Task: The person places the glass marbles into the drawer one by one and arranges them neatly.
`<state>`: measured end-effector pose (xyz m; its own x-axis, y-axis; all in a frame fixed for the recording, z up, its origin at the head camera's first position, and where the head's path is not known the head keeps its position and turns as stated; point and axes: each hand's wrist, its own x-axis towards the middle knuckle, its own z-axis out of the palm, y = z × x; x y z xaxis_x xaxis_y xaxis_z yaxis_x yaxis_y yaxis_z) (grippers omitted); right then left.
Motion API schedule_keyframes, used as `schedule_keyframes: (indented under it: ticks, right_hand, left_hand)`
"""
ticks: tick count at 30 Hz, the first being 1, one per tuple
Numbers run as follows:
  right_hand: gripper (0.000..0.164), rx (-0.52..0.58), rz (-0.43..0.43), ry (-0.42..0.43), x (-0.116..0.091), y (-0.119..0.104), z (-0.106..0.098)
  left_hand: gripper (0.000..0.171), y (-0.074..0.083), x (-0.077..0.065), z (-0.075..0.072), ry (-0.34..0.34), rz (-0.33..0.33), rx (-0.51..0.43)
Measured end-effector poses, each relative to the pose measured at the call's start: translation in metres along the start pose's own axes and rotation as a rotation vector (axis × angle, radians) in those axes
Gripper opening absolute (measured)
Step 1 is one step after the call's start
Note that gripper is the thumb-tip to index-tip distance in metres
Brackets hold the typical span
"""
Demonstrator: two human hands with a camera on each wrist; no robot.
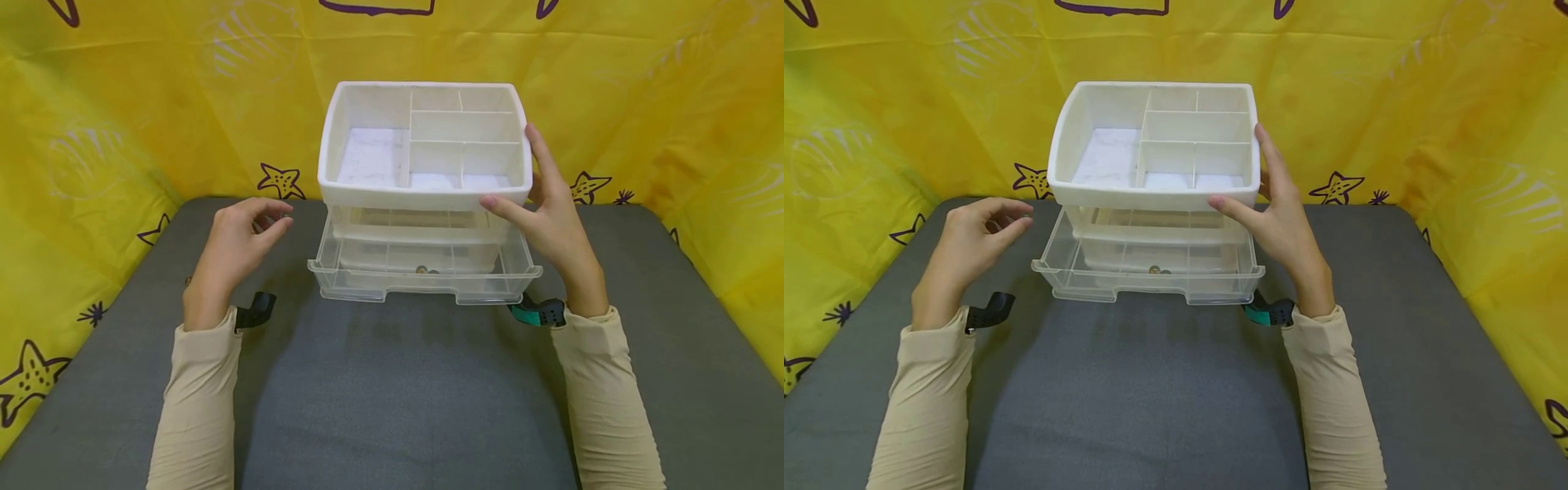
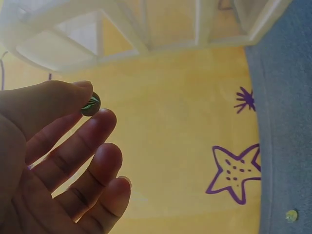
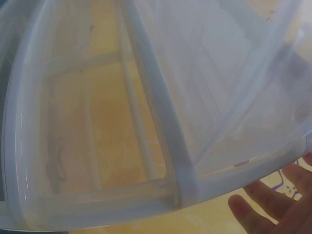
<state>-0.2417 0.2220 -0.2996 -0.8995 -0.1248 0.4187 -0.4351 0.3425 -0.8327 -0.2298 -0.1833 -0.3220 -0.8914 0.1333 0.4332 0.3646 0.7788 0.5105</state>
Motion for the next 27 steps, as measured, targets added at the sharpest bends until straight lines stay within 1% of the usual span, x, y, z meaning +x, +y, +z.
schedule_keyframes:
  ticks: [7, 12, 18, 24, 27]
  right_hand:
    - [0.096, 0.005, -0.005, 0.000, -0.001, -0.001, 0.000]
    - [0.096, 0.020, 0.003, -0.001, -0.001, -0.001, 0.000]
    - [0.096, 0.027, 0.004, -0.001, -0.001, -0.001, 0.000]
    - [0.096, 0.022, -0.009, 0.003, -0.001, -0.001, 0.000]
    - [0.096, 0.018, -0.012, 0.002, 0.000, -0.001, 0.000]
  left_hand:
    - [0.018, 0.009, -0.002, -0.004, 0.011, 0.008, -0.010]
    - [0.018, 0.016, -0.004, -0.007, 0.025, 0.020, -0.041]
    - [0.016, 0.026, -0.005, -0.011, 0.052, 0.069, -0.038]
    - [0.015, 0.036, -0.007, -0.013, 0.099, 0.119, -0.030]
    - [0.015, 0.039, -0.008, -0.014, 0.119, 0.132, -0.030]
